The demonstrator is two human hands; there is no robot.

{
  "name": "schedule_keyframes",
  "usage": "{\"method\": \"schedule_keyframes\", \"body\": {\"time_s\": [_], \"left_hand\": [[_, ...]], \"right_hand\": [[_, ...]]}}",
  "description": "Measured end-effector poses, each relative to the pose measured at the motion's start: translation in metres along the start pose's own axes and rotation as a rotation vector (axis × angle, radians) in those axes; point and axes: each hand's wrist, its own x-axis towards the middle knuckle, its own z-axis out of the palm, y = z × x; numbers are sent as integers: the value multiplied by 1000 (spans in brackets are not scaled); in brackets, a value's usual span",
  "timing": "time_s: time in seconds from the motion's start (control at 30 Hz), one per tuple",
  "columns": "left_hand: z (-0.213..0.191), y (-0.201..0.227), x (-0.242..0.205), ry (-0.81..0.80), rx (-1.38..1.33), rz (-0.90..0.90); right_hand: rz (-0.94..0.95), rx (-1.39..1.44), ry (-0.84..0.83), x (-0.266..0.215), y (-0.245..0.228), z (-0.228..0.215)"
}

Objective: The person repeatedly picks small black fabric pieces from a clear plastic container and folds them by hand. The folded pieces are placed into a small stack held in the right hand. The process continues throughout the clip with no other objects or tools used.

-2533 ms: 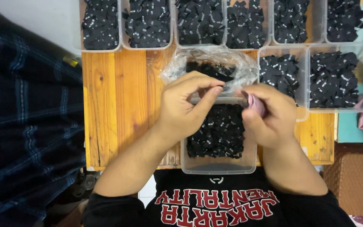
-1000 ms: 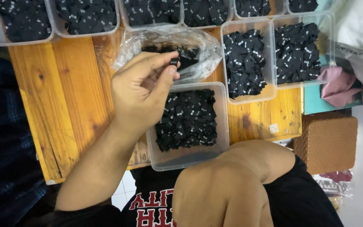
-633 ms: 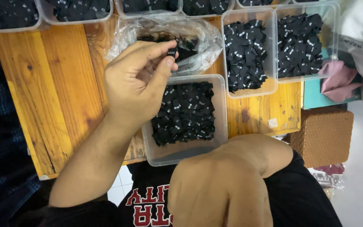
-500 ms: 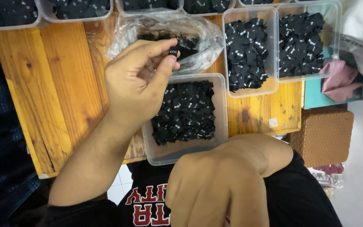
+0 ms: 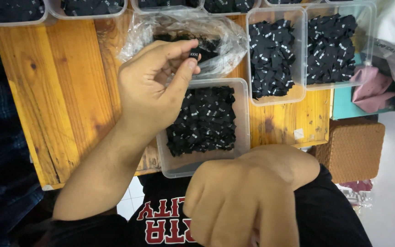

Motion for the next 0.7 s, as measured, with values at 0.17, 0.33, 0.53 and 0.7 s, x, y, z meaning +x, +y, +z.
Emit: {"method": "schedule_keyframes", "body": {"time_s": [0.17,0.33,0.53,0.7], "left_hand": [[1,0,0,7,-24,-23],[2,-2,0,3,-43,-27],[3,-2,0,20,-92,-35],[4,-2,0,50,-119,-53]], "right_hand": [[-28,7,-4,-3,-7,-3],[-56,13,10,-1,-2,0],[-100,26,3,0,-7,-1],[-141,35,-3,-7,-17,5]]}}
